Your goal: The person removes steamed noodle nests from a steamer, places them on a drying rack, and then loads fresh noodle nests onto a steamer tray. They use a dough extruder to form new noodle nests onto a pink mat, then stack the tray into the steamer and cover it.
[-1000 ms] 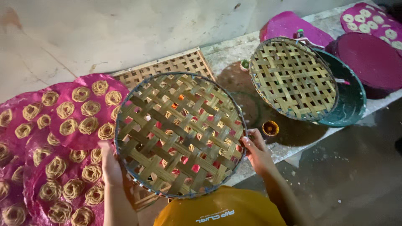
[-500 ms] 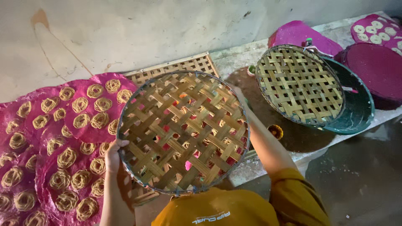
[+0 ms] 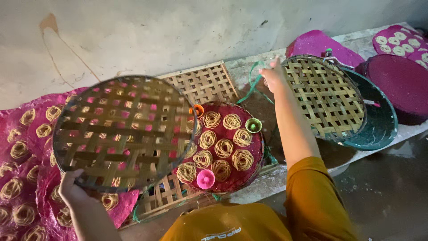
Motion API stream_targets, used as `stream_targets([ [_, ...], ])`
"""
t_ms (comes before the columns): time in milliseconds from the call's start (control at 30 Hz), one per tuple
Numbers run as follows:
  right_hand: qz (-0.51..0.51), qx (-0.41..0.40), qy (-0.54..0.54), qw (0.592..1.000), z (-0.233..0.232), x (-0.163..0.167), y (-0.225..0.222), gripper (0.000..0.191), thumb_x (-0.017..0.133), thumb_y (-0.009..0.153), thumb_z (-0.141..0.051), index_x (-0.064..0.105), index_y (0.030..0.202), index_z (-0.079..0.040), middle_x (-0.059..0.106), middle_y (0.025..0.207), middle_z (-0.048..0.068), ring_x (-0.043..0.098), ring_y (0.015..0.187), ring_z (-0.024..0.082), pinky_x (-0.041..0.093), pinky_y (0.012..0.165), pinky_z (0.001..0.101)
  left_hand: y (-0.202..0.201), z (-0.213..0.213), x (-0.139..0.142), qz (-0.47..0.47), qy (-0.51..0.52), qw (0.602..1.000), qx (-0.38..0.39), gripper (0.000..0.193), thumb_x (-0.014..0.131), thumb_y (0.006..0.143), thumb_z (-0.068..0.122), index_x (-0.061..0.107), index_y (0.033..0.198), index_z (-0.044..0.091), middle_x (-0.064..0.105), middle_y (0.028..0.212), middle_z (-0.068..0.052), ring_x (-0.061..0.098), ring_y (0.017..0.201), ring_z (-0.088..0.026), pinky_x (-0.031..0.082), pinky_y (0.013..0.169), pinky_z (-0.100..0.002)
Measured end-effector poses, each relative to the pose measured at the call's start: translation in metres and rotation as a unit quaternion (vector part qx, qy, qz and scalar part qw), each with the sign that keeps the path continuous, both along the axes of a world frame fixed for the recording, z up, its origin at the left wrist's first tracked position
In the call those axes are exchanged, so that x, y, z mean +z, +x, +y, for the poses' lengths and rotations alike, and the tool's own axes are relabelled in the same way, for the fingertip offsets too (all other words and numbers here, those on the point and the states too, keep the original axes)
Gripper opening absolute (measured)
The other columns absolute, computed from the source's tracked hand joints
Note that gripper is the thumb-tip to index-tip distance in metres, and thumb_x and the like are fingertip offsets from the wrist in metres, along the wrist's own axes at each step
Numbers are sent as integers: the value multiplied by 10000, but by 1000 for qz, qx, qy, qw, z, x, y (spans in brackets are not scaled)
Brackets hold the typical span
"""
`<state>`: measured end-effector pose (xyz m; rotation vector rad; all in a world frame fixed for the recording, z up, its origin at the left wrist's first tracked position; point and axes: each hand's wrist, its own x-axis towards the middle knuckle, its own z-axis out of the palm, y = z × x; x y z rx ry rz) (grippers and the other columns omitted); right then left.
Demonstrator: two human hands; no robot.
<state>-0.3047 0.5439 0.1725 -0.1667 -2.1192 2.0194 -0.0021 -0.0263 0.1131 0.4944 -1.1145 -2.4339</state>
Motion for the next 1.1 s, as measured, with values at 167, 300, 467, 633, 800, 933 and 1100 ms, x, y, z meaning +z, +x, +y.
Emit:
stream_targets([
  [167,-67,157,-3,985,-49,1,59,900,605,1024,-494,315,1505,210,416,1461,449,656,1157,389,641,935,518,-22,41,10,94,31,994,-44,590,555,875,129,567,1454,18,670,1310,-125,690,1146,-288,601,950,-488],
  [300,12,328,-232,916,-71,-5,167,823,565,991,-515,201,1595,-89,422,1564,127,598,1331,174,551,1014,405,-48,92,16,-2,-16,995,-103,498,544,815,150,557,1295,18,675,1138,-149,710,954,-323,618,827,-462],
  [467,-56,-132,-214,966,12,-14,214,434,675,947,-193,589,1355,-73,609,993,64,600,731,139,482,467,337,-91,161,8,64,-30,921,-384,797,614,911,530,458,1511,30,615,1379,-162,635,1166,-293,534,933,-441],
  [633,104,-259,-208,937,142,-49,245,427,597,1010,-93,534,1432,-93,642,1164,47,632,972,175,483,721,341,-161,206,-29,11,-347,855,-386,833,707,899,486,411,1555,68,493,1568,-124,499,1428,-282,396,1167,-427],
  [800,217,-222,-122,943,203,-109,253,474,572,1102,-47,372,1530,-86,552,1400,156,600,1176,255,568,976,417,-223,235,-54,-86,-701,687,-168,883,862,813,490,447,1399,-24,470,1424,-240,489,1279,-435,458,1069,-500],
  [933,152,-284,-58,945,204,-135,261,393,557,1139,-62,416,1505,-49,547,1437,183,596,1270,282,541,1053,421,-231,248,-55,-184,-724,622,-235,876,838,794,427,409,1461,54,404,1474,-192,435,1326,-407,458,1029,-503],
  [1100,258,-437,260,822,155,-140,266,307,539,1186,-80,470,1475,-3,541,1484,217,593,1387,315,508,1149,426,-232,244,-57,-157,-696,686,-143,782,812,846,365,442,1477,88,527,1381,-135,508,1316,-301,450,1116,-436],
])
